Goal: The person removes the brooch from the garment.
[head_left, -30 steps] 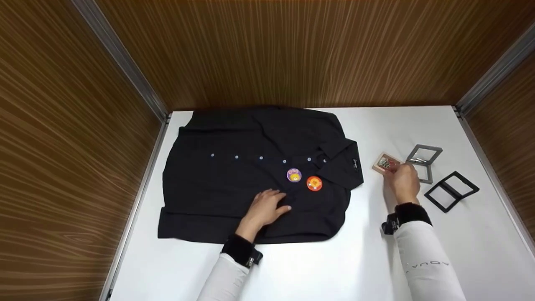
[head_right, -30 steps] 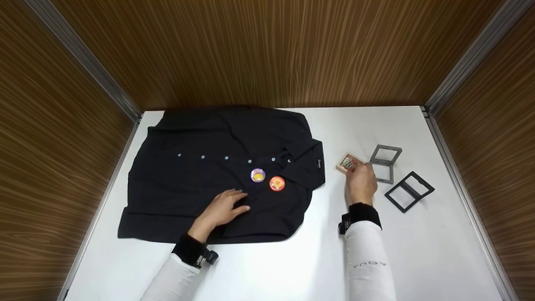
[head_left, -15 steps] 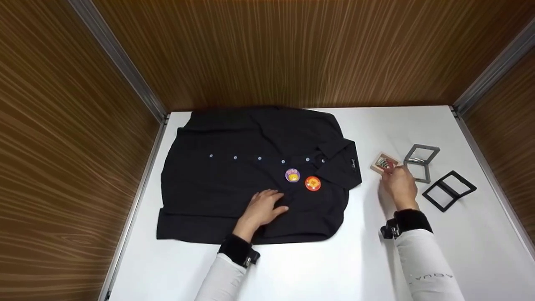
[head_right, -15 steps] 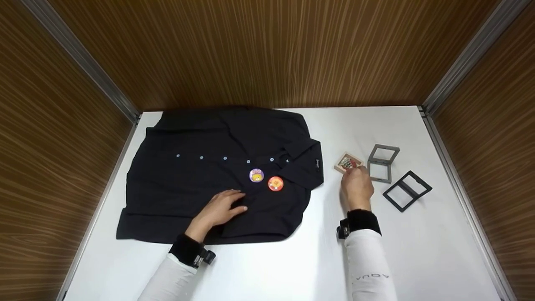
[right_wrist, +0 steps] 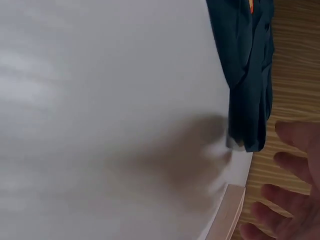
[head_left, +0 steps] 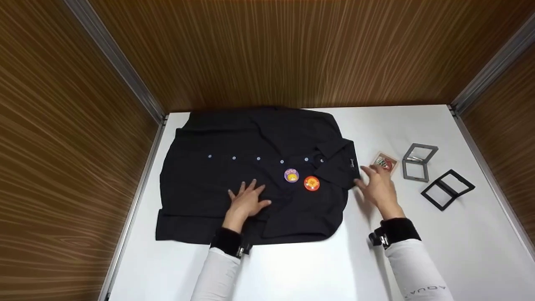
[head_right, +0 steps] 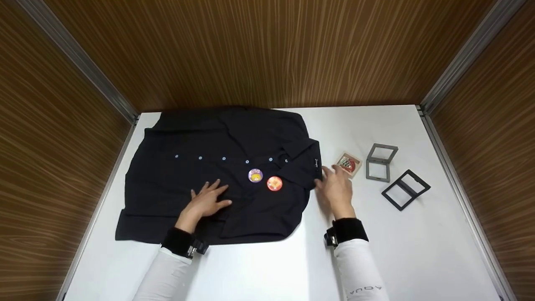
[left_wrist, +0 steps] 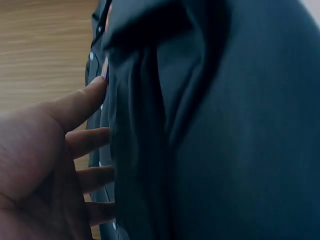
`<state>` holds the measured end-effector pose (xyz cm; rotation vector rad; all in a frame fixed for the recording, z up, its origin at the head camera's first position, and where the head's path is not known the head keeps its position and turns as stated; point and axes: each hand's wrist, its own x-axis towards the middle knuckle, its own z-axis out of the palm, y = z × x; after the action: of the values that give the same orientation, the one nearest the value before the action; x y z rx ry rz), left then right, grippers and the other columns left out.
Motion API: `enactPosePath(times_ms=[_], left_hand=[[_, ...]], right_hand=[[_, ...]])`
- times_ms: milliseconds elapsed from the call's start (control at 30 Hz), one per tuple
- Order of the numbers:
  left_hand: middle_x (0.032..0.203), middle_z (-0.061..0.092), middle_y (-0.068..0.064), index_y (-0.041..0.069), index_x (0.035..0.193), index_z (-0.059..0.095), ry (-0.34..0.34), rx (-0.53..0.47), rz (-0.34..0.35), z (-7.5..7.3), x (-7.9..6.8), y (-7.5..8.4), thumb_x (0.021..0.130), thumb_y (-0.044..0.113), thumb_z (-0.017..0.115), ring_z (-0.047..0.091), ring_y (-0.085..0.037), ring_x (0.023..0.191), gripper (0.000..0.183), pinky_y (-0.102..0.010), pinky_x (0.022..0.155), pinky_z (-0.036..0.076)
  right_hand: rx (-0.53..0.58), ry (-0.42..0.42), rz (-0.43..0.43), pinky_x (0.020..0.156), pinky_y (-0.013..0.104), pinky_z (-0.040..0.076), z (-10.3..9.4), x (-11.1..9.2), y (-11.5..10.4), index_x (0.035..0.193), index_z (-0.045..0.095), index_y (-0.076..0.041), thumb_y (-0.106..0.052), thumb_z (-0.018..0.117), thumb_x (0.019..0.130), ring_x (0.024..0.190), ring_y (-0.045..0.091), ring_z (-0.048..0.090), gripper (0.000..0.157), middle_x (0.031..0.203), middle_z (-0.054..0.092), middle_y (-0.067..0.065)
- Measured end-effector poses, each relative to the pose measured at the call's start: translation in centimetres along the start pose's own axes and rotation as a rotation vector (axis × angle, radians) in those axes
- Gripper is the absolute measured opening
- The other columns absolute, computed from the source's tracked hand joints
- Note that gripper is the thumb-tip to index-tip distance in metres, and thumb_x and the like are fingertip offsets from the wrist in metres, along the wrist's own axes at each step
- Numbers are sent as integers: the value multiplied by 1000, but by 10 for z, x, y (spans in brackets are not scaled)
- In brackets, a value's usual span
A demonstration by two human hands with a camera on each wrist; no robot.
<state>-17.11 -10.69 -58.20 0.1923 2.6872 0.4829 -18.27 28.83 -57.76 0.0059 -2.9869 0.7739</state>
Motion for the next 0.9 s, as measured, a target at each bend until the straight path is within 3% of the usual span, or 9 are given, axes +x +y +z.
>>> enactPosePath(times_ms=[167, 300, 600, 900], left_hand=[[169, 27, -2, 24, 155, 46, -15, -13, -16, -1, 0, -8, 98, 45, 67, 14, -34, 157, 65, -80, 113, 9], [169, 24, 1, 27, 156, 44, -21, -26, -17, 0, 0, -14, 97, 42, 69, 13, -31, 157, 66, -82, 111, 9], [170, 21, 5, 30, 158, 41, -47, -30, -23, -5, 1, -27, 92, 42, 75, 9, -28, 158, 75, -86, 107, 5], [171, 16, 6, 32, 160, 36, -33, -59, -53, -10, 6, -46, 85, 46, 80, 4, -28, 159, 87, -86, 106, -2]], right_hand=[[-62, -210, -104, 106, 72, 35, 10, -3, -20, 149, 50, -6, -37, 73, 94, 135, 62, 36, 67, 153, 36, 35], [-128, -306, -137, 108, 72, 34, 22, -6, -30, 152, 48, -9, -42, 75, 91, 138, 65, 29, 74, 157, 32, 34], [-182, -357, -116, 111, 71, 32, 34, -3, -39, 155, 45, -12, -44, 78, 88, 141, 68, 19, 81, 161, 26, 32], [-232, -355, -111, 109, 72, 34, 39, 3, -45, 156, 44, -15, -49, 76, 88, 142, 66, 21, 83, 162, 26, 30]])
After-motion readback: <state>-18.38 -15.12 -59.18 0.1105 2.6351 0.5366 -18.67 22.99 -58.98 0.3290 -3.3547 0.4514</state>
